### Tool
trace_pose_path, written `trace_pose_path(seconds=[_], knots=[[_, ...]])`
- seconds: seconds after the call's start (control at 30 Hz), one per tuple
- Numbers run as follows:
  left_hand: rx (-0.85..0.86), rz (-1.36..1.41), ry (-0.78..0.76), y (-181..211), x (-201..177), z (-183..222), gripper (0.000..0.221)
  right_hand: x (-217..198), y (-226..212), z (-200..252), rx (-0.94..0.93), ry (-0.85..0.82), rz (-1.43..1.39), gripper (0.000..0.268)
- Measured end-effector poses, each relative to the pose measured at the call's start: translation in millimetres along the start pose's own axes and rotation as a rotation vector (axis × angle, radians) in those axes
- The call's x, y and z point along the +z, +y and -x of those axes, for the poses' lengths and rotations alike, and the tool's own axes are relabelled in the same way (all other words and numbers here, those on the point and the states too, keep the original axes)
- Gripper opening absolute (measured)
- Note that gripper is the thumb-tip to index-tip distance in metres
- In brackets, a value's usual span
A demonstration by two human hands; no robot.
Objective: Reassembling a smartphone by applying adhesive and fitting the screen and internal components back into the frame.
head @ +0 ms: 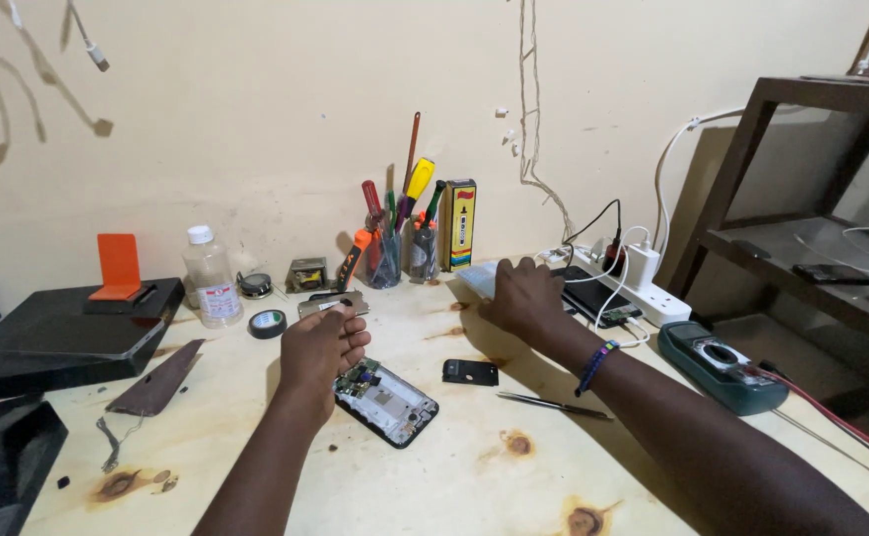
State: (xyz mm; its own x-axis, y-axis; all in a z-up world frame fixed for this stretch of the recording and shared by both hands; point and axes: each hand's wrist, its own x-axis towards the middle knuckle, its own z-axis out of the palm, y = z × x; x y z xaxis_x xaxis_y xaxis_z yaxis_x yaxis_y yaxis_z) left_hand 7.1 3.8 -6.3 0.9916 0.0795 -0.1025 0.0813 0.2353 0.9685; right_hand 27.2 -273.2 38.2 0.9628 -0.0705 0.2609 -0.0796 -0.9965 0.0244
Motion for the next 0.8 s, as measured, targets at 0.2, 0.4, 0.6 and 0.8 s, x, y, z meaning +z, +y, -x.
trace_pose_path(seconds=[0.2, 0.4, 0.6, 0.8], knots=[[-0.006, 0.022, 0.001, 2.3, -1.1, 1.5, 0.032, -24.7, 33.8, -8.8, 0.067, 0.109, -0.115, 0.065], [0.024, 0.033, 0.016, -0.4, -1.9, -3.1, 0.032, -18.4, 72.4, -46.8, 0.097, 0.196, -0.166, 0.068], [0.034, 0.025, 0.024, 0.7, -3.4, -3.2, 0.032, 24.8, 94.8, -88.6, 0.062, 0.171, -0.177, 0.069], [0.018, -0.012, 0.024, -3.5, -6.8, -13.1, 0.034, 57.6, 112.0, -107.3, 0.055, 0.075, -0.152, 0.070]])
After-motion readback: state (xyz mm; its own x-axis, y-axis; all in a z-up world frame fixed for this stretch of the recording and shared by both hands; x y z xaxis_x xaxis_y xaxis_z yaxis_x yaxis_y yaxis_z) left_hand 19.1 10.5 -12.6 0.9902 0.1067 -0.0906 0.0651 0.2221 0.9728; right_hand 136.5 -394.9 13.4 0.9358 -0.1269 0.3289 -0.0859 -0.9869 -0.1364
